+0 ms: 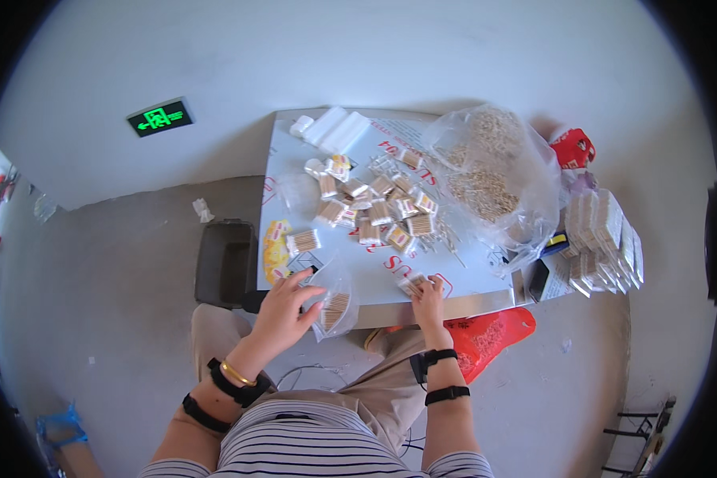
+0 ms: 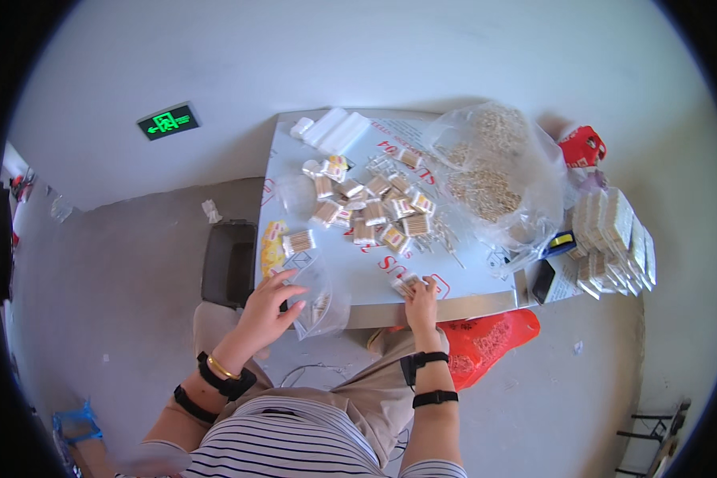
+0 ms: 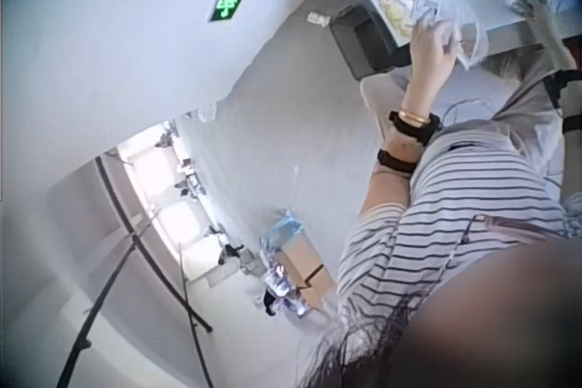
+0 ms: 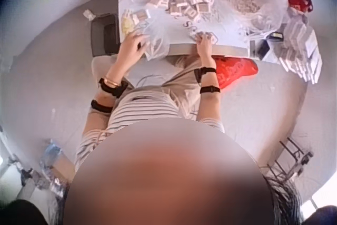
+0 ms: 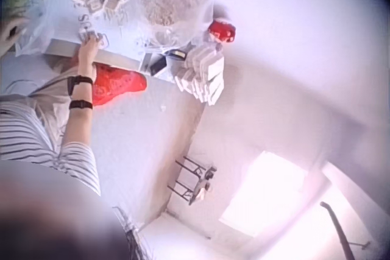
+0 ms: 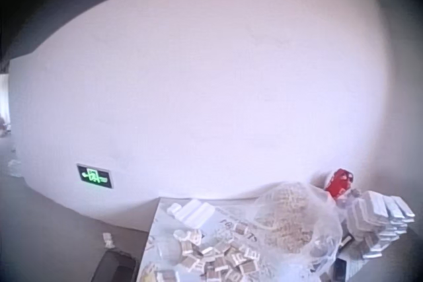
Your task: Packaging small rectangular items into plastic bags.
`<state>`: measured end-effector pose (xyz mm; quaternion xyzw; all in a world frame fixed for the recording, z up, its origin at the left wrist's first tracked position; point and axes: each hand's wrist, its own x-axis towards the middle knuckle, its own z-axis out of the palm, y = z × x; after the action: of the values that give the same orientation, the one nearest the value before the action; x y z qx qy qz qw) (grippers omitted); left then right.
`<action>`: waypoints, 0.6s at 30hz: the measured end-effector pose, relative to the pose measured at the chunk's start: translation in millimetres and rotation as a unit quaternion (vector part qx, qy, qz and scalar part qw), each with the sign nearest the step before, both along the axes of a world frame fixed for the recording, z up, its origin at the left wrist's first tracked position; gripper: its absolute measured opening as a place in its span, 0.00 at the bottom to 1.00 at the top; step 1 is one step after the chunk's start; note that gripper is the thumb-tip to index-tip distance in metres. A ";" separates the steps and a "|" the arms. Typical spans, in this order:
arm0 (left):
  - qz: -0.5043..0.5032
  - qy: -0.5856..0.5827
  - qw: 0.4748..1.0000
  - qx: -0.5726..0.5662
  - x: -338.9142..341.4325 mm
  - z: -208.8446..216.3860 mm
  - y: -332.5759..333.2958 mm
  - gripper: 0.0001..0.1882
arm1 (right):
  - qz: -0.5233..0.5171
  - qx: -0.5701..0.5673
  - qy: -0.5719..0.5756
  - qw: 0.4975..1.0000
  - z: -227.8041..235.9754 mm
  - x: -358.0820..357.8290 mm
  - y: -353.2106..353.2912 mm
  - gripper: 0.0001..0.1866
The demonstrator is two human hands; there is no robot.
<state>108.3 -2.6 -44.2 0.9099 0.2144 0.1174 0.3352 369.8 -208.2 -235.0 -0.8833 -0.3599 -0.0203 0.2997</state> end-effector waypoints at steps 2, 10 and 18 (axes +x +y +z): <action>0.009 -0.006 1.000 -0.003 4.3 -3.9 -2.2 0.13 | -0.010 0.044 0.089 0.995 20.0 -1.2 2.7 0.12; -0.009 -0.058 0.997 -0.040 4.7 -35.2 2.6 0.20 | 0.303 0.305 0.500 0.752 221.8 -115.1 68.0 0.16; -0.005 -0.088 0.986 -0.139 -5.6 -26.4 -15.1 0.34 | 0.226 -0.296 0.002 0.928 200.8 -142.9 82.6 0.13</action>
<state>102.7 -17.7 -70.6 0.8415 0.1942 0.1644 0.4765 226.9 -125.6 -34.2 -0.8271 -0.5391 0.1574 0.0224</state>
